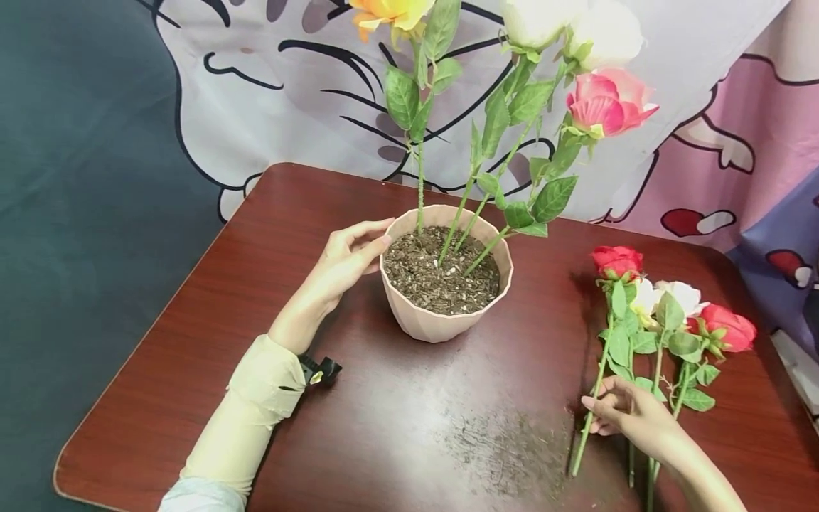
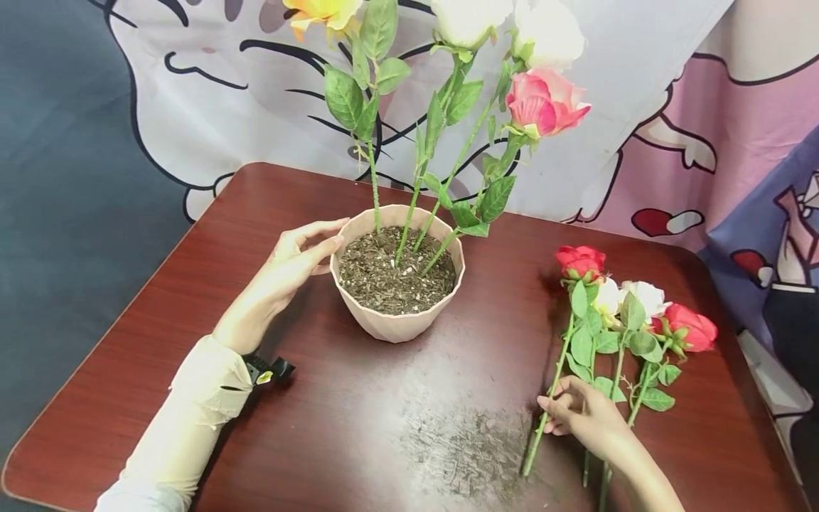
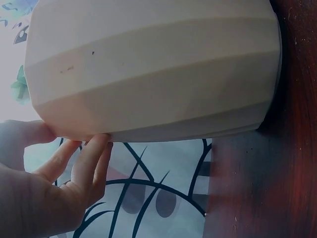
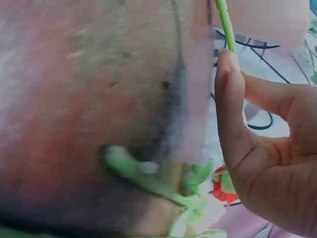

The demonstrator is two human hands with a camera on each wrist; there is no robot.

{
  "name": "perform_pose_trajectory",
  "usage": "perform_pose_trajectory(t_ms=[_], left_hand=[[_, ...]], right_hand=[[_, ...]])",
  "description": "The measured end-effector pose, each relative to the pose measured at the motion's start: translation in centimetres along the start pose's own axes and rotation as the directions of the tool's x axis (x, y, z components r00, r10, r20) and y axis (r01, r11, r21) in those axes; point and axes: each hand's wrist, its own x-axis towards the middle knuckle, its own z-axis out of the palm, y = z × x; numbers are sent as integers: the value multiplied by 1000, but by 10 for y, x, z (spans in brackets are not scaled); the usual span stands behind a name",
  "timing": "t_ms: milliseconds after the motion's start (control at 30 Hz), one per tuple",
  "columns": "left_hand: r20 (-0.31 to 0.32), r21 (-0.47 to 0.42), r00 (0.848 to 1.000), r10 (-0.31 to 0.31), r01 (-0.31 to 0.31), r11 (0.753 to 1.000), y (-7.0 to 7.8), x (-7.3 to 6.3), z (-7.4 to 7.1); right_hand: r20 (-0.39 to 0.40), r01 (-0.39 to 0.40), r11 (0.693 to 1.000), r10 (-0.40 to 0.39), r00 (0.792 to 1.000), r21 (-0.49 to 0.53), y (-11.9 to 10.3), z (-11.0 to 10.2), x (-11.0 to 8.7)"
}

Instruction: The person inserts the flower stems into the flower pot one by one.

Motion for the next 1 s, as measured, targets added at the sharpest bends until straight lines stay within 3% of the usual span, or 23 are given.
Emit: perform_pose_trajectory(t_ms=[167,267,333,533,600,700,767,900,1000], left_hand=[[4,0,1000,5,-5,1000,0,1,1],[0,1,1000,1,-1,1000,0,0,1],[0,5,1000,3,-3,1000,1,0,0],[16,0,1000,-3,3,1000,0,0,1],[20,-9,1000,-8,8,1000,0,0,1],[22,-19,1000,-9,9,1000,-1,1,0],[21,-25,1000,-7,7,1000,-2,1,0],[22,-22,1000,-4,4,1000,-3,2,0],[24,-24,1000,-5,5,1000,-3,2,0]], right_hand=[[-110,119,989,-129,986,-88,-17,-6,-6],[-200,216,963,-246,948,-161,-33,-11,-5],[-270,294,933,-343,900,-207,-47,-12,-2],[-438,466,839,-544,716,-280,-93,-9,6],[-469,587,783,-605,643,-206,-108,-6,11],[-494,758,651,-674,549,-45,-133,-2,22],[-511,816,578,-697,503,15,-150,2,29],[-501,820,565,-738,452,-93,-179,12,41],[-452,827,540,-783,426,-157,-196,18,54]])
